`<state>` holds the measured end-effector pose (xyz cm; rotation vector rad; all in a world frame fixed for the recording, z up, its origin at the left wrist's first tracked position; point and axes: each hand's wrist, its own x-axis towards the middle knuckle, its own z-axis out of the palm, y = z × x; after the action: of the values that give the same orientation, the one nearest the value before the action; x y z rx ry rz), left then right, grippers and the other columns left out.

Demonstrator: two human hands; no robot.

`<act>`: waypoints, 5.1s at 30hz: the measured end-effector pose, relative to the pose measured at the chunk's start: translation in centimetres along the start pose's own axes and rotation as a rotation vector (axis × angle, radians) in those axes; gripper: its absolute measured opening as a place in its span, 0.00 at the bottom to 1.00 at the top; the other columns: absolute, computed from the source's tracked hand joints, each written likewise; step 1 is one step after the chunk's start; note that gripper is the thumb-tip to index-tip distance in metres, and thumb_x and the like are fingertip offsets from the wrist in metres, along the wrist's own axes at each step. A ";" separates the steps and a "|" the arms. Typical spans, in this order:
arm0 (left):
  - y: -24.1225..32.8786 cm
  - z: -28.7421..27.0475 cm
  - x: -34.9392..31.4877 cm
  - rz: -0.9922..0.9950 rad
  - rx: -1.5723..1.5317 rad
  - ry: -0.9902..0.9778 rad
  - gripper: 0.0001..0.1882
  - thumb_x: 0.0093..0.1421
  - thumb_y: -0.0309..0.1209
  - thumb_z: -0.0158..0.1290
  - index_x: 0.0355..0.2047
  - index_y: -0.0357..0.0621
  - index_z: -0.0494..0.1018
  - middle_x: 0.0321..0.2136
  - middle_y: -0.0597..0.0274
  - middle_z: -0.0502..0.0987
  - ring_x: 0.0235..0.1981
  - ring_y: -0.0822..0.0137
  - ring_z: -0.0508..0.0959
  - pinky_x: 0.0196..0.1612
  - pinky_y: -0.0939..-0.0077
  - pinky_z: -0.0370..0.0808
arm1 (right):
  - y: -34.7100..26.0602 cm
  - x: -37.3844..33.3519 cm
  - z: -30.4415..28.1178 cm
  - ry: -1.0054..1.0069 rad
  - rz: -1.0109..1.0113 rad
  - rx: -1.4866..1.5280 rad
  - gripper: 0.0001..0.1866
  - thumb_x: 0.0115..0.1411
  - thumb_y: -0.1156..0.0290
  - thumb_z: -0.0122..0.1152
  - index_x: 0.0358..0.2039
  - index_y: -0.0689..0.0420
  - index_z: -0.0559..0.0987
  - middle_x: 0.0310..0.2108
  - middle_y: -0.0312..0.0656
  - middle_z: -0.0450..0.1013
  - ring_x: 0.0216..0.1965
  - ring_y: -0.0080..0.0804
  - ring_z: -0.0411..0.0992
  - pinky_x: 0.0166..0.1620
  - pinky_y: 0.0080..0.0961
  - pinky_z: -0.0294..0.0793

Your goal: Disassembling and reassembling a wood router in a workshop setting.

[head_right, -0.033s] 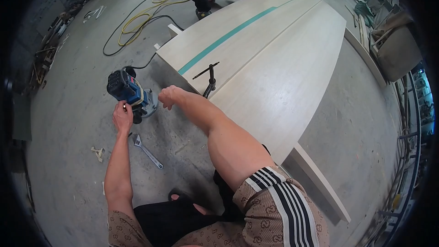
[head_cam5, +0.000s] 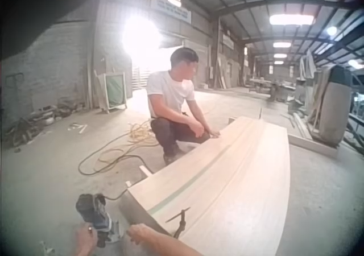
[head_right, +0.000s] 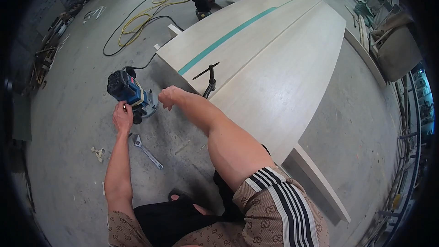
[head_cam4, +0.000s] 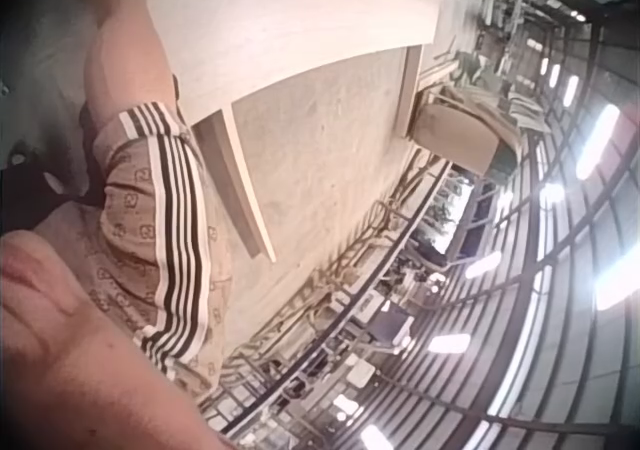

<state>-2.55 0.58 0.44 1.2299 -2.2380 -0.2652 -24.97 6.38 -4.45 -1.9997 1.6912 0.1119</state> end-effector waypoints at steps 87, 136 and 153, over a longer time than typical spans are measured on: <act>4.6 9.3 -2.4 0.127 0.100 -1.056 0.19 0.55 0.40 0.43 0.45 0.50 0.73 0.43 0.49 0.74 0.47 0.49 0.72 0.51 0.57 0.68 | 1.9 -2.8 1.4 0.231 -0.014 -0.004 0.05 0.44 0.73 0.55 0.24 0.51 0.77 0.26 0.43 0.75 0.32 0.45 0.74 0.34 0.38 0.73; 2.9 9.1 -2.7 0.144 0.031 -0.945 0.17 0.55 0.39 0.45 0.39 0.42 0.74 0.35 0.48 0.77 0.40 0.50 0.76 0.46 0.63 0.71 | 0.0 -4.9 -0.9 -0.128 0.164 -0.028 0.06 0.46 0.70 0.64 0.26 0.55 0.81 0.24 0.37 0.78 0.33 0.33 0.77 0.35 0.31 0.74; 2.6 9.8 -2.7 0.165 0.058 -0.925 0.17 0.55 0.39 0.45 0.40 0.43 0.74 0.36 0.49 0.77 0.40 0.51 0.76 0.46 0.63 0.72 | 2.2 -3.7 0.9 -0.026 0.161 -0.054 0.14 0.32 0.78 0.66 0.24 0.51 0.81 0.29 0.42 0.77 0.36 0.40 0.76 0.35 0.34 0.74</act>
<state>-8.83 3.39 -7.54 1.0491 -3.1141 -0.8455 -27.62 9.87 -4.53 -1.8897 1.8488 0.2411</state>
